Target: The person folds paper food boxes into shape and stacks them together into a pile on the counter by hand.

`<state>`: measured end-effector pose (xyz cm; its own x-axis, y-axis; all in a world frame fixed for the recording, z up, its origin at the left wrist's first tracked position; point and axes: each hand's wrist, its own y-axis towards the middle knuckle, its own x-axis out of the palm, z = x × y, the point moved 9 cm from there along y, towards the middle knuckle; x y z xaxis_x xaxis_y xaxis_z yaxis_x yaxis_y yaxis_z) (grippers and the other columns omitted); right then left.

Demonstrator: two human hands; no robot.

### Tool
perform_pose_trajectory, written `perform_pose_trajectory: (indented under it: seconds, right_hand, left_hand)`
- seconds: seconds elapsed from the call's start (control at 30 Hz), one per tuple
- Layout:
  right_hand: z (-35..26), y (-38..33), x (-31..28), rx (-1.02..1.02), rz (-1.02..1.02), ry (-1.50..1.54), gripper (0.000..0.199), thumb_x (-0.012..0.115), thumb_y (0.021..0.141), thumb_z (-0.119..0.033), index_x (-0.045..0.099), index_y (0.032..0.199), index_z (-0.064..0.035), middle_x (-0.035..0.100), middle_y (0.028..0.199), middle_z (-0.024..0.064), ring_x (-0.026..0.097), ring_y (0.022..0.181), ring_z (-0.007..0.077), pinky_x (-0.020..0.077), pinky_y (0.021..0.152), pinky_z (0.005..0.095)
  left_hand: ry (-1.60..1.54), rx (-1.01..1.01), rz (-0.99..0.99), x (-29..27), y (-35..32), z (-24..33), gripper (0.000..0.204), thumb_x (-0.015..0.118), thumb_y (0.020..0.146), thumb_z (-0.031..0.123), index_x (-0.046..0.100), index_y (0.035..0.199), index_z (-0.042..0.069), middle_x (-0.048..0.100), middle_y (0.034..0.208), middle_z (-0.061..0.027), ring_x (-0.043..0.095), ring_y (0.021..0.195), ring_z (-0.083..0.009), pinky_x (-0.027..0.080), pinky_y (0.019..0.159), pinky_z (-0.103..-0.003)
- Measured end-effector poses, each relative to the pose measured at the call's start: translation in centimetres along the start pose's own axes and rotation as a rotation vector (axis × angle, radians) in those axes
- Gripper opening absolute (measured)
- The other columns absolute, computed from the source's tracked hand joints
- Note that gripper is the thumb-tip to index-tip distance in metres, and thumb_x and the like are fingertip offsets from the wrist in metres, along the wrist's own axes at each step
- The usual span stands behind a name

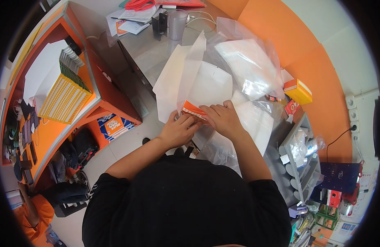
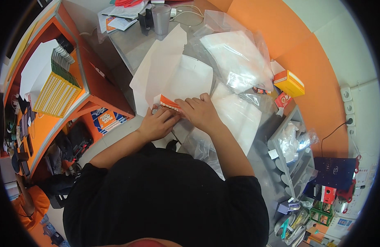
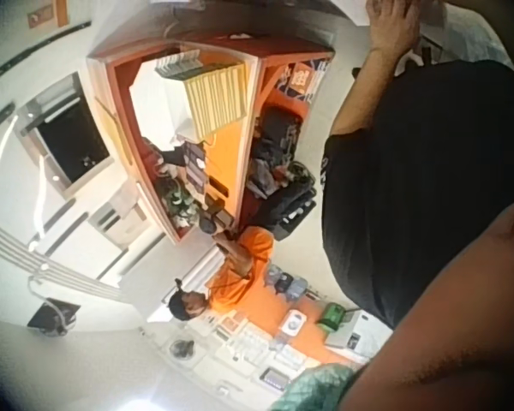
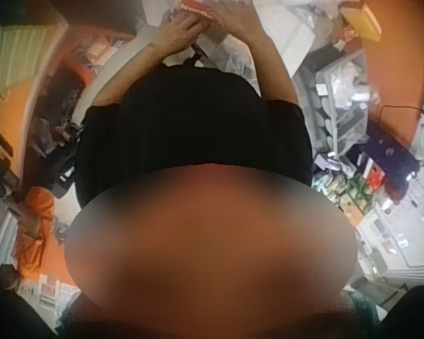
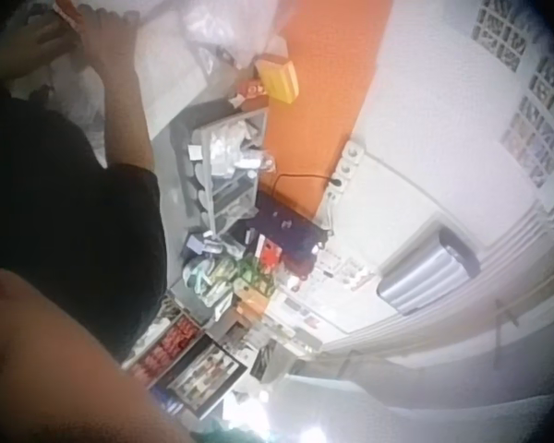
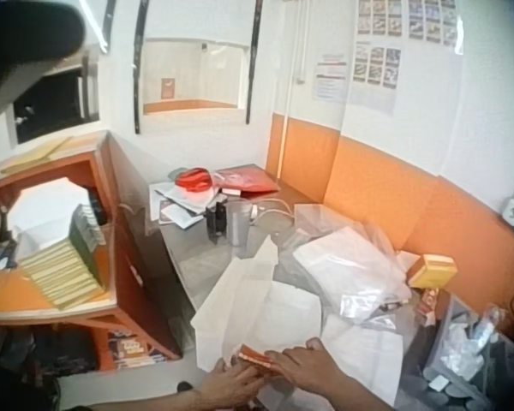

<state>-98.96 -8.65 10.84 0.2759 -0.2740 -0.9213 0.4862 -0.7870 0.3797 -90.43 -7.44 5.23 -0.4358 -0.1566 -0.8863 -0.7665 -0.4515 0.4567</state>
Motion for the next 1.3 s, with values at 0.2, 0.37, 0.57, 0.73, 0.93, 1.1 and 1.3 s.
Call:
perform_pose_trajectory:
  seconds: [0.2,0.37,0.57,0.73,0.93,1.1,1.3]
  right_hand:
    - [-1.1,0.0,1.0,-0.045,0.088,-0.079,0.031,0.059,0.077,-0.020,0.056,0.106,-0.0118,0.053,0.072,-0.0034,0.052,0.062,0.0099,0.0305,0.067,0.0315]
    - [-1.4,0.1,0.7,-0.031,0.159,-0.101,0.029,0.057,0.077,-0.017,0.056,0.106,-0.0114,0.053,0.071,-0.0043,0.052,0.061,0.0093,0.0295,0.064,0.0316]
    - [-0.7,-0.4,2.8,0.051,0.096,-0.080,0.034,0.056,0.078,-0.017,0.055,0.112,-0.0126,0.055,0.072,-0.0036,0.052,0.058,0.0111,0.0302,0.063,0.0320]
    - [-2.4,1.6,-0.4,0.024,-0.028,-0.048,0.043,0.057,0.078,-0.020,0.052,0.121,-0.0167,0.057,0.075,0.0003,0.055,0.061,0.0142,0.0314,0.064,0.0324]
    - [-2.5,4.9,2.3,-0.050,-0.082,-0.053,0.041,0.059,0.080,-0.020,0.052,0.120,-0.0184,0.058,0.077,0.0000,0.056,0.067,0.0156,0.0360,0.070,0.0339]
    - [-1.2,3.4,6.8,0.086,-0.393,0.103,0.035,0.057,0.081,-0.016,0.054,0.115,-0.0173,0.064,0.091,0.0017,0.061,0.078,0.0169,0.0364,0.072,0.0334]
    - [8.0,3.5,-0.9,0.475,0.087,0.344,0.040,0.054,0.087,-0.023,0.048,0.123,-0.0073,0.060,0.110,0.0144,0.058,0.101,0.0288,0.0381,0.092,0.0407]
  left_hand:
    - [0.007,0.056,0.070,-0.4,0.4,0.3,0.031,0.060,0.072,0.020,0.061,0.104,0.018,0.054,0.099,0.0038,0.052,0.098,-0.0133,0.038,0.088,-0.046]
    - [-0.033,0.030,0.044,-0.4,0.3,0.1,0.030,0.059,0.073,0.018,0.061,0.103,0.017,0.054,0.097,0.0034,0.052,0.098,-0.0138,0.037,0.090,-0.046]
    - [0.011,0.012,-0.001,-0.5,0.0,-0.4,0.034,0.066,0.070,0.021,0.061,0.104,0.019,0.054,0.101,0.0026,0.051,0.101,-0.0131,0.036,0.085,-0.045]
    - [0.099,-0.164,-0.130,0.0,-1.0,-0.9,0.034,0.064,0.072,0.021,0.059,0.106,0.022,0.053,0.109,0.0002,0.050,0.107,-0.0145,0.036,0.087,-0.051]
    - [0.090,-0.111,-0.074,-0.2,-0.5,-0.8,0.028,0.054,0.077,0.016,0.056,0.105,0.021,0.051,0.109,-0.0017,0.048,0.107,-0.0172,0.036,0.088,-0.054]
    - [0.130,-0.102,-0.087,-0.1,-0.9,-1.7,0.039,0.064,0.069,0.017,0.057,0.107,0.018,0.054,0.112,-0.0020,0.051,0.109,-0.0152,0.035,0.090,-0.053]
    - [-0.079,-0.130,0.005,-2.8,-2.6,-5.2,0.036,0.062,0.071,0.018,0.056,0.107,0.012,0.055,0.110,-0.0039,0.051,0.109,-0.0204,0.031,0.098,-0.049]
